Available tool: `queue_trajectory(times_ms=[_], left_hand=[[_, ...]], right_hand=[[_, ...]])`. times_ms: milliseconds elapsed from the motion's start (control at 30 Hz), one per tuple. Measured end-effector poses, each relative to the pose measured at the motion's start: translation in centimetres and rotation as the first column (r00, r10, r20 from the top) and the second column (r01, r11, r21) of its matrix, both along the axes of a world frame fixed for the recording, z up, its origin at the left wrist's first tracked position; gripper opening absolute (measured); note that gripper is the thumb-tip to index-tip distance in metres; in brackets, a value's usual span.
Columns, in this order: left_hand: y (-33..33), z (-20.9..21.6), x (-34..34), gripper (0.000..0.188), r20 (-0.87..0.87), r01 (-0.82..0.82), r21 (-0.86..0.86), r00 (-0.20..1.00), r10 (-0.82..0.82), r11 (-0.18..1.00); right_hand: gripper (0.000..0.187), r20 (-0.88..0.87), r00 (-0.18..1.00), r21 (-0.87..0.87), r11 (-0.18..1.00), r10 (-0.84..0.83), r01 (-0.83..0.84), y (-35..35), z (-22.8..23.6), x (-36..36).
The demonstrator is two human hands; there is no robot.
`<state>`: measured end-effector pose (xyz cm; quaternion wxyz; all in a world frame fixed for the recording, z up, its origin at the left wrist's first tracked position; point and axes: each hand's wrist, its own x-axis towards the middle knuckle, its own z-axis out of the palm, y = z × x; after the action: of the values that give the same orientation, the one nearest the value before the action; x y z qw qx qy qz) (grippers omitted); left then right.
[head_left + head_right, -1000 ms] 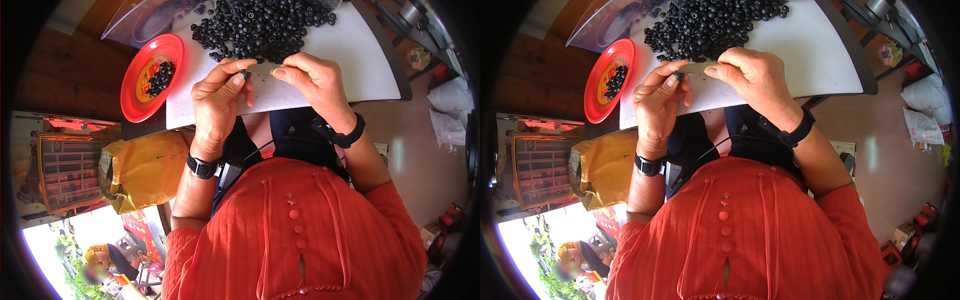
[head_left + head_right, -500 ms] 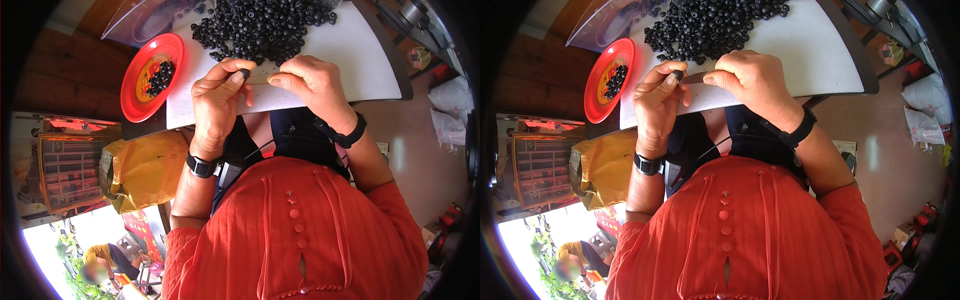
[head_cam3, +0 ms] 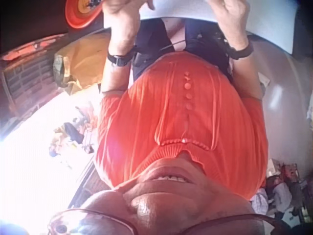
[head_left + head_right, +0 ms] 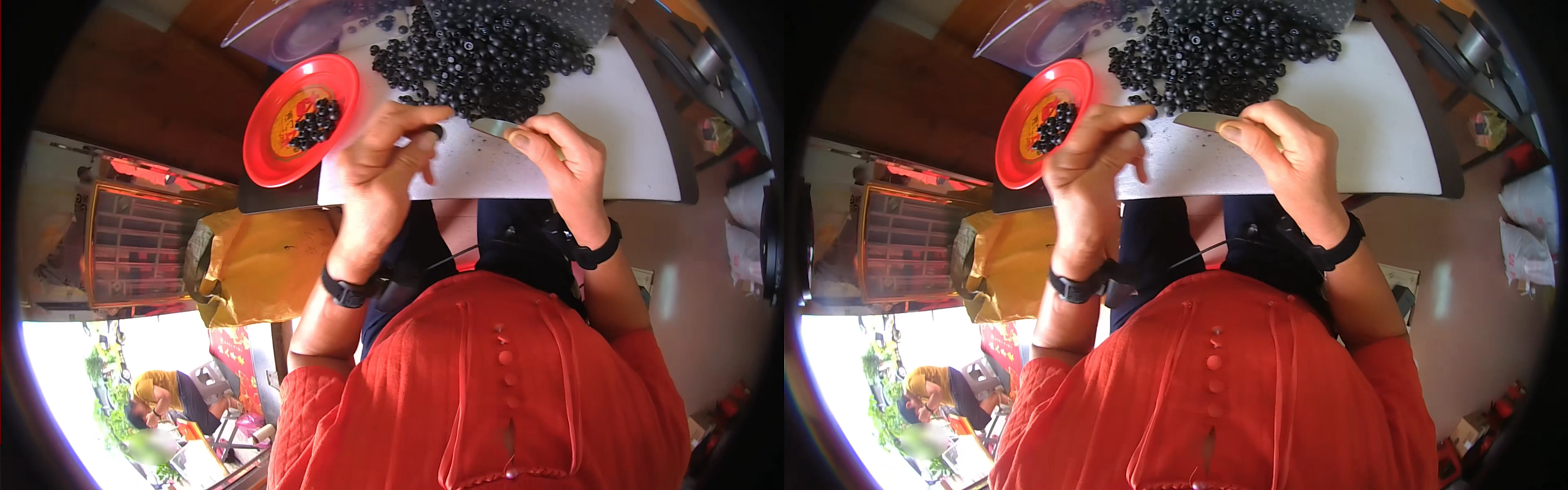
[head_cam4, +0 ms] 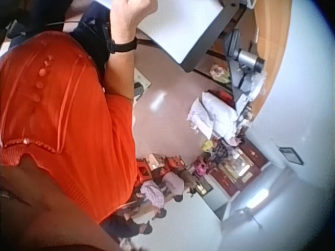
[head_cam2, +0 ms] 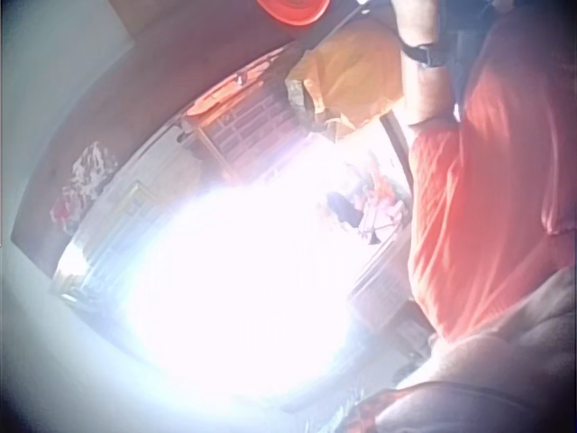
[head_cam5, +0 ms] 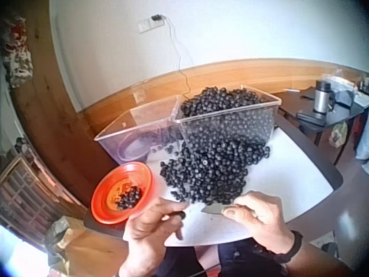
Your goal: Cutting and sorting dark berry-like seeds or pods on a table.
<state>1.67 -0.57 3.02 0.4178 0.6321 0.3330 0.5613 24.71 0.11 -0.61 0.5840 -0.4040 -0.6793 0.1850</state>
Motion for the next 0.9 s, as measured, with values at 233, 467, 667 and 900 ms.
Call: queue_trajectory(times_ms=[233,467,667,900], left_hand=[[5.5,1.4,-10.4,0.020,-0.482,-0.415,0.288,0.716,0.505,0.863],[5.2,0.1,-5.2,0.018,-0.595,-0.225,0.606,0.509,0.622,0.763],[5.6,-1.7,-1.0,0.015,-0.718,-0.103,0.514,0.491,0.493,0.852],[5.7,-2.3,-1.6,0.011,-0.704,-0.120,0.501,0.520,0.484,0.857]], right_hand=[[0.017,-0.098,0.994,-0.005,0.999,0.046,-0.047,0.2,-0.1,-0.1],[0.020,-0.118,0.992,0.012,0.999,0.038,-0.037,0.2,-0.2,0.1],[0.019,-0.092,0.995,0.043,0.998,0.049,-0.046,0.2,-0.2,0.0],[0.019,-0.089,0.995,0.060,0.997,0.047,-0.042,0.3,-0.2,0.1]])
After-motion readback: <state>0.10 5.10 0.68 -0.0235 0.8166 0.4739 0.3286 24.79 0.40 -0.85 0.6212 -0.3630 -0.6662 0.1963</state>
